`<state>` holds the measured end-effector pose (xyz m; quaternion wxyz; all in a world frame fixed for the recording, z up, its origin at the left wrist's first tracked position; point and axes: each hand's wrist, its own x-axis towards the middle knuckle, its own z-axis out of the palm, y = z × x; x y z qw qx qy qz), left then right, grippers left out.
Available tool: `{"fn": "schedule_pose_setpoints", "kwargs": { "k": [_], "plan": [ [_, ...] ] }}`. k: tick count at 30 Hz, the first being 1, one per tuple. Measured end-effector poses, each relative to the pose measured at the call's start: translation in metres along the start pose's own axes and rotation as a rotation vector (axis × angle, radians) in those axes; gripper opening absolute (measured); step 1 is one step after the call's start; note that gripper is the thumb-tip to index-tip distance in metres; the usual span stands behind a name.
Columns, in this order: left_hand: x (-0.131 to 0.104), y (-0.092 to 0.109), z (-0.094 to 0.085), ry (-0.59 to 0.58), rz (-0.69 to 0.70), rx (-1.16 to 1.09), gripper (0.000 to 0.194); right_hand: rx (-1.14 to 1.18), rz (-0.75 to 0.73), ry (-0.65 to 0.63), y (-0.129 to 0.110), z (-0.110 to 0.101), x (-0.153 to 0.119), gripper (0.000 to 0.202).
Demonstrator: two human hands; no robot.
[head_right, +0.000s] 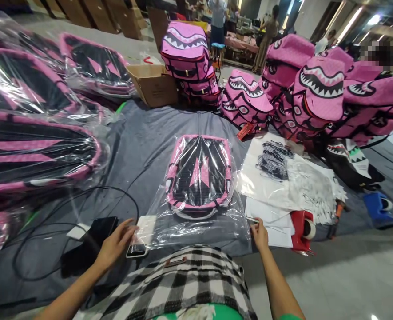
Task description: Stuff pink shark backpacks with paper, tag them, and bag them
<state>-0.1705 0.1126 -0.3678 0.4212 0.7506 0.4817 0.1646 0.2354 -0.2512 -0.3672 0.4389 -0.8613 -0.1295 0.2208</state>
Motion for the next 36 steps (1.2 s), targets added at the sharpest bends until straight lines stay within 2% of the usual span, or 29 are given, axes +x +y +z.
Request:
{"fn": "schedule_pose_setpoints", "kwargs": {
  "k": [2, 4, 5, 7, 10, 13, 16, 18, 20, 22, 24, 28, 32, 36],
  "plan": [
    [-0.008, -0.006, -0.005, -0.01, 0.287, 0.273, 0.05, -0.126, -0.174, 0.027, 0.002, -0.008, -0.012, 0.052],
    [-0.013, -0.01, -0.006, -0.121, 0.534, 0.461, 0.047, -0.267, -0.355, 0.012, 0.002, -0.012, -0.02, 0.045],
    [-0.014, -0.012, -0.006, -0.194, 0.614, 0.51, 0.048, -0.312, -0.412, -0.007, 0.001, -0.012, -0.022, 0.04],
    [-0.013, -0.014, -0.005, -0.299, 0.679, 0.522, 0.05, -0.3, -0.44, -0.057, -0.002, -0.012, -0.023, 0.031],
    [-0.008, -0.019, -0.004, -0.328, 0.594, 0.447, 0.043, -0.075, -0.338, -0.111, -0.007, -0.01, -0.016, 0.033],
    [-0.006, -0.022, -0.007, -0.239, 0.509, 0.39, 0.04, 0.099, -0.214, -0.109, -0.011, -0.005, -0.008, 0.047],
    [-0.01, -0.024, -0.009, -0.222, 0.626, 0.471, 0.059, 0.143, -0.171, -0.091, -0.015, 0.001, -0.002, 0.055],
    [-0.013, -0.023, -0.006, -0.213, 0.707, 0.521, 0.052, 0.171, -0.14, -0.066, -0.017, 0.004, 0.001, 0.058],
    [-0.013, -0.02, -0.002, -0.159, 0.706, 0.497, 0.038, 0.193, -0.117, -0.044, -0.02, 0.005, 0.002, 0.061],
    [-0.011, -0.016, 0.002, -0.126, 0.631, 0.404, 0.034, 0.206, -0.108, -0.031, -0.024, 0.005, 0.002, 0.062],
    [-0.007, -0.01, 0.003, -0.146, 0.504, 0.28, 0.034, 0.21, -0.108, -0.023, -0.029, 0.005, 0.001, 0.061],
    [0.008, 0.001, -0.003, -0.187, 0.245, 0.091, 0.045, 0.199, -0.12, 0.011, -0.036, 0.012, 0.002, 0.059],
    [0.031, 0.01, -0.001, -0.184, 0.204, 0.079, 0.055, 0.139, -0.136, 0.096, -0.039, 0.029, 0.012, 0.055],
    [0.046, 0.016, 0.012, -0.125, 0.147, 0.142, 0.052, 0.044, -0.1, 0.203, -0.037, 0.046, 0.023, 0.053]
  ]
}}
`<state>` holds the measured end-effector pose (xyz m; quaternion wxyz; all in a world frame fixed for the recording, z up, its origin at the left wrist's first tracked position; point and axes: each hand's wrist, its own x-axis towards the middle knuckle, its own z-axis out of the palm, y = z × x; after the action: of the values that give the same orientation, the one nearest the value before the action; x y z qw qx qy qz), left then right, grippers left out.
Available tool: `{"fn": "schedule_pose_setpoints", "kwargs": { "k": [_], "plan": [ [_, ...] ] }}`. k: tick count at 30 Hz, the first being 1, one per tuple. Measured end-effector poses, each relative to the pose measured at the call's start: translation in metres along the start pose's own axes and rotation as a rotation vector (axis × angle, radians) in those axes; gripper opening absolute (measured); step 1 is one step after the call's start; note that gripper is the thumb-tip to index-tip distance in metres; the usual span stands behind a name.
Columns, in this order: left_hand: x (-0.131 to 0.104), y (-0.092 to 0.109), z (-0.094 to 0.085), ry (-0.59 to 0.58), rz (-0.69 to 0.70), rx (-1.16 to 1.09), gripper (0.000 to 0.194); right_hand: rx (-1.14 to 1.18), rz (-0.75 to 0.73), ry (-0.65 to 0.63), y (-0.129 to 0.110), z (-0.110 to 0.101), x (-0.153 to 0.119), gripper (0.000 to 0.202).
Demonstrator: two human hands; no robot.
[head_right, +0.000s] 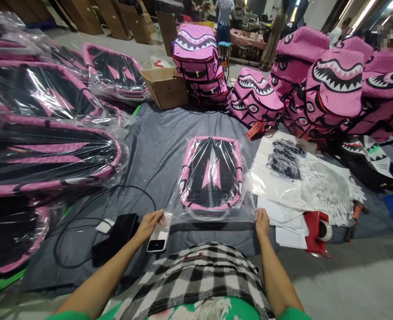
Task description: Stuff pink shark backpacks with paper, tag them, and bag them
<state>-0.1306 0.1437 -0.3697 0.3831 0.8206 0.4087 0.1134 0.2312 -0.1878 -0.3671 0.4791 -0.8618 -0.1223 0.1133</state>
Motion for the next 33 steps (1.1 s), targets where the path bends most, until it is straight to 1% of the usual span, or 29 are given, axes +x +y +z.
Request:
{"fn": "schedule_pose_setpoints", "kwargs": {
  "k": [2, 4, 5, 6, 7, 8, 9, 10, 11, 13, 16, 19, 22, 25, 28, 33],
  "plan": [
    [0.002, 0.007, 0.008, 0.081, -0.046, 0.062, 0.046, -0.038, 0.018, 0.041, 0.002, 0.005, 0.0, 0.055],
    [0.0, 0.022, 0.019, 0.191, -0.068, 0.126, 0.038, -0.059, 0.028, 0.067, 0.003, 0.007, -0.001, 0.056],
    [0.0, 0.033, 0.026, 0.235, -0.038, 0.155, 0.036, -0.065, 0.03, 0.074, 0.004, 0.007, -0.002, 0.057],
    [-0.001, 0.047, 0.034, 0.253, 0.029, 0.181, 0.037, -0.07, 0.031, 0.078, 0.004, 0.007, -0.002, 0.057],
    [0.0, 0.063, 0.042, 0.24, 0.123, 0.202, 0.038, -0.074, 0.031, 0.078, 0.004, 0.007, -0.002, 0.057],
    [0.001, 0.079, 0.051, 0.196, 0.228, 0.219, 0.04, -0.077, 0.03, 0.077, 0.004, 0.007, -0.002, 0.057],
    [0.004, 0.095, 0.06, 0.128, 0.313, 0.228, 0.041, -0.08, 0.028, 0.076, 0.003, 0.007, -0.002, 0.057],
    [0.007, 0.109, 0.068, 0.062, 0.363, 0.232, 0.04, -0.081, 0.025, 0.075, 0.003, 0.008, -0.001, 0.057],
    [0.011, 0.121, 0.074, 0.007, 0.379, 0.229, 0.039, -0.082, 0.023, 0.077, 0.002, 0.008, -0.001, 0.058],
    [0.017, 0.135, 0.083, -0.046, 0.357, 0.222, 0.035, -0.078, 0.016, 0.082, 0.001, 0.01, 0.0, 0.06],
    [0.02, 0.137, 0.084, -0.069, 0.328, 0.212, 0.027, -0.063, 0.004, 0.094, 0.002, 0.011, 0.0, 0.063],
    [0.018, 0.134, 0.078, -0.115, 0.313, 0.199, 0.018, -0.047, 0.002, 0.108, 0.003, 0.012, 0.0, 0.064],
    [0.019, 0.135, 0.074, -0.161, 0.304, 0.187, 0.012, -0.031, -0.001, 0.109, 0.005, 0.013, 0.0, 0.065],
    [0.026, 0.139, 0.073, -0.183, 0.301, 0.175, 0.012, -0.012, -0.004, 0.092, 0.005, 0.013, 0.0, 0.066],
    [0.036, 0.14, 0.077, -0.18, 0.296, 0.164, 0.014, 0.008, -0.003, 0.072, 0.003, 0.013, 0.002, 0.065],
    [0.049, 0.131, 0.086, -0.221, 0.274, 0.111, 0.019, 0.04, 0.016, 0.026, 0.001, 0.014, 0.009, 0.062]
  ]
}}
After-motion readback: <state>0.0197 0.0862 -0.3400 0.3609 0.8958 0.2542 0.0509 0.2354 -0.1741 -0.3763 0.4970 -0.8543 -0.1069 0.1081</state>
